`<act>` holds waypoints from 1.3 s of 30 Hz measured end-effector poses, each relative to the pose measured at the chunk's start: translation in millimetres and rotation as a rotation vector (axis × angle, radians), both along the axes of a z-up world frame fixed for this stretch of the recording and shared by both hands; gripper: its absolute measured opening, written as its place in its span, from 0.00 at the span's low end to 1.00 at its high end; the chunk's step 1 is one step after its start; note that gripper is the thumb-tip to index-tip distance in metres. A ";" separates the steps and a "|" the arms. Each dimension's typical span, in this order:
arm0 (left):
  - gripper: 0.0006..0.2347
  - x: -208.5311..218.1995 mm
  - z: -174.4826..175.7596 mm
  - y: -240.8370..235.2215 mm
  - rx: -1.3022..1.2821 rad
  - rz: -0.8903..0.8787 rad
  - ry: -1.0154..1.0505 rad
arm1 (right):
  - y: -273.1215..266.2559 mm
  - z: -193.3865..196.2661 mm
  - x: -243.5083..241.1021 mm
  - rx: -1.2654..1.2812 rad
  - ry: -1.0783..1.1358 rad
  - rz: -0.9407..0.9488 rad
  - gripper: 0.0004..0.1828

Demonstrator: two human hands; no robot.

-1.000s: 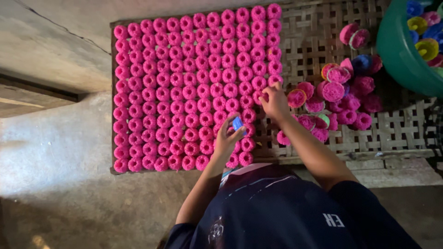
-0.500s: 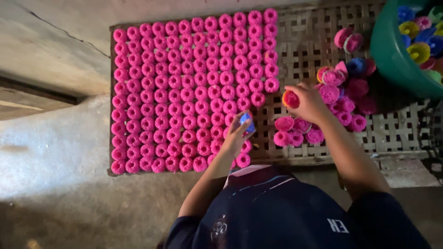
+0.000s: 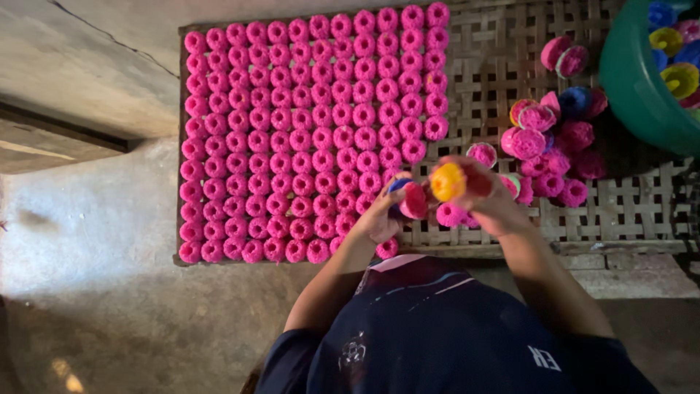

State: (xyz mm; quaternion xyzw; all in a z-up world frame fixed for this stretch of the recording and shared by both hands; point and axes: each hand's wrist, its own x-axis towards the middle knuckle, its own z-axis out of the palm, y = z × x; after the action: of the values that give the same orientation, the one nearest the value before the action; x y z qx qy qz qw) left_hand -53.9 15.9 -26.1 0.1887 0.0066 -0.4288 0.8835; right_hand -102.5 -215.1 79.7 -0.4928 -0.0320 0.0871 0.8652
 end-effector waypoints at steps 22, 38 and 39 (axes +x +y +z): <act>0.33 4.5 62.3 10.5 0.058 0.025 -0.193 | 58.3 13.9 0.9 -1.275 -0.459 -0.245 0.15; 0.25 13.1 65.1 13.2 0.224 0.056 -0.113 | 35.1 -25.3 -0.3 -0.666 -0.220 -0.161 0.15; 0.24 13.0 65.5 12.9 0.242 0.016 -0.091 | 34.8 -15.7 1.5 -0.845 -0.324 -0.205 0.15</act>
State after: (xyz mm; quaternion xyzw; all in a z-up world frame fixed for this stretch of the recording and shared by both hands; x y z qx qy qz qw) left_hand -40.9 28.7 39.3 0.3133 0.0197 -0.4088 0.8570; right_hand -101.1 -180.3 64.0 -0.8101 -0.0794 -0.0715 0.5764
